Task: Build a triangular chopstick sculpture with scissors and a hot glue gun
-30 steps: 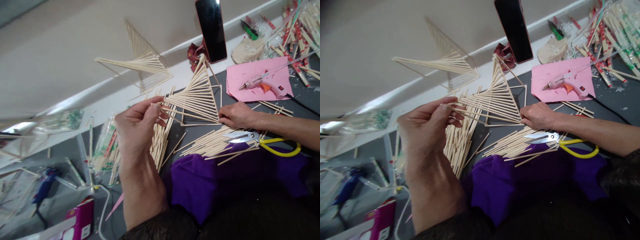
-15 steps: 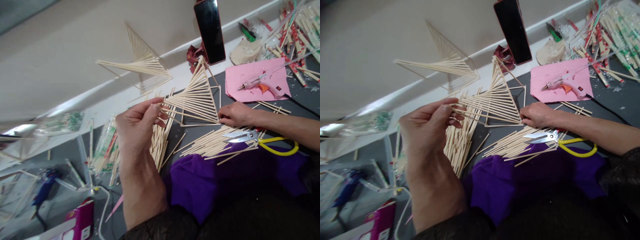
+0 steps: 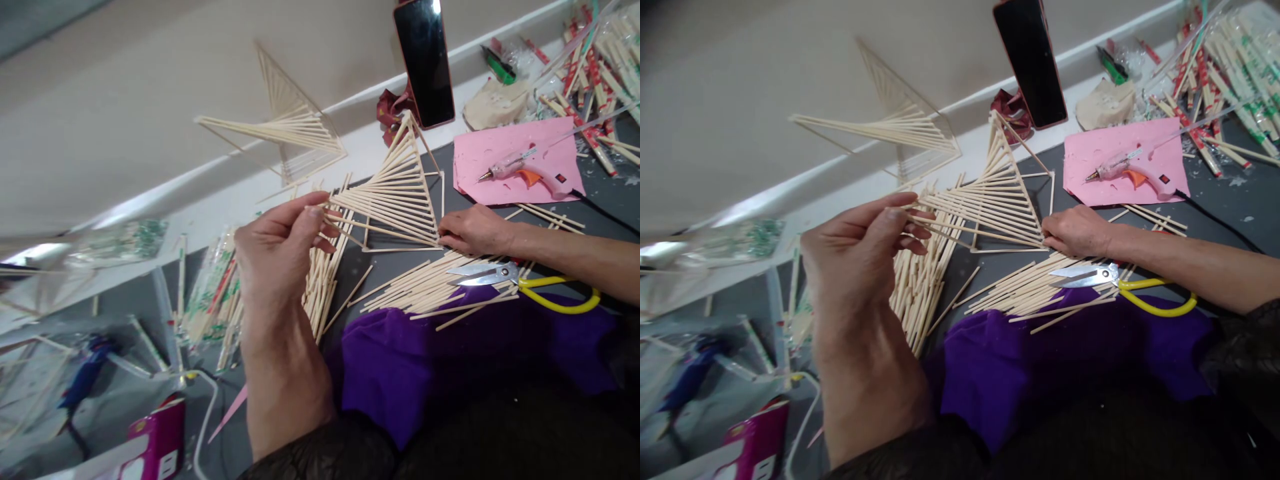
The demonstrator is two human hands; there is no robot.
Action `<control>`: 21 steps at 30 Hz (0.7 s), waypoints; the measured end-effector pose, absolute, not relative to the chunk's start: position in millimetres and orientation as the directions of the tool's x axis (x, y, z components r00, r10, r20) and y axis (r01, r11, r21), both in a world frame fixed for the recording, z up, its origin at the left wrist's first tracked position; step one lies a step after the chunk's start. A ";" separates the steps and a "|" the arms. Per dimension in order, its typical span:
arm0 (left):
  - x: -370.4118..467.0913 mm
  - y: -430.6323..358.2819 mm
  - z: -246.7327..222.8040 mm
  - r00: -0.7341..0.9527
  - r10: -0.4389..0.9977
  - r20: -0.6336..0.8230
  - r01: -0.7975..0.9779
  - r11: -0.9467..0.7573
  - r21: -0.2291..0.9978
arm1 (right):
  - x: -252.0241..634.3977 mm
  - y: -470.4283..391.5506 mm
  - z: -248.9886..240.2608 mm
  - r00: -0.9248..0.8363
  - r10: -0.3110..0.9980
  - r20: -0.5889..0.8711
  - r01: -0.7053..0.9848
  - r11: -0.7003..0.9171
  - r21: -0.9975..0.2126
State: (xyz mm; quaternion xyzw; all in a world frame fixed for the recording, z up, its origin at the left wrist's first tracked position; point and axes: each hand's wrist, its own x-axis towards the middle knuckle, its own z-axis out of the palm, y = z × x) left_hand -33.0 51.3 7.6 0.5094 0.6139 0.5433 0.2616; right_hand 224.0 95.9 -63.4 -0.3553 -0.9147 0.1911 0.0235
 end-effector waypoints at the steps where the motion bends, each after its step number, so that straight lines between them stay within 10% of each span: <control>1: -32.9 51.5 7.6 -0.345 0.910 0.230 0.337 -0.109 0.935 | 223.8 95.7 -63.3 -0.745 0.660 -0.091 0.641 0.673 -0.368; 21: -32.2 52.9 6.3 -0.369 0.901 0.231 0.319 -0.110 0.941 | 217.7 93.6 -60.1 -0.614 0.782 -0.106 0.738 0.521 -0.430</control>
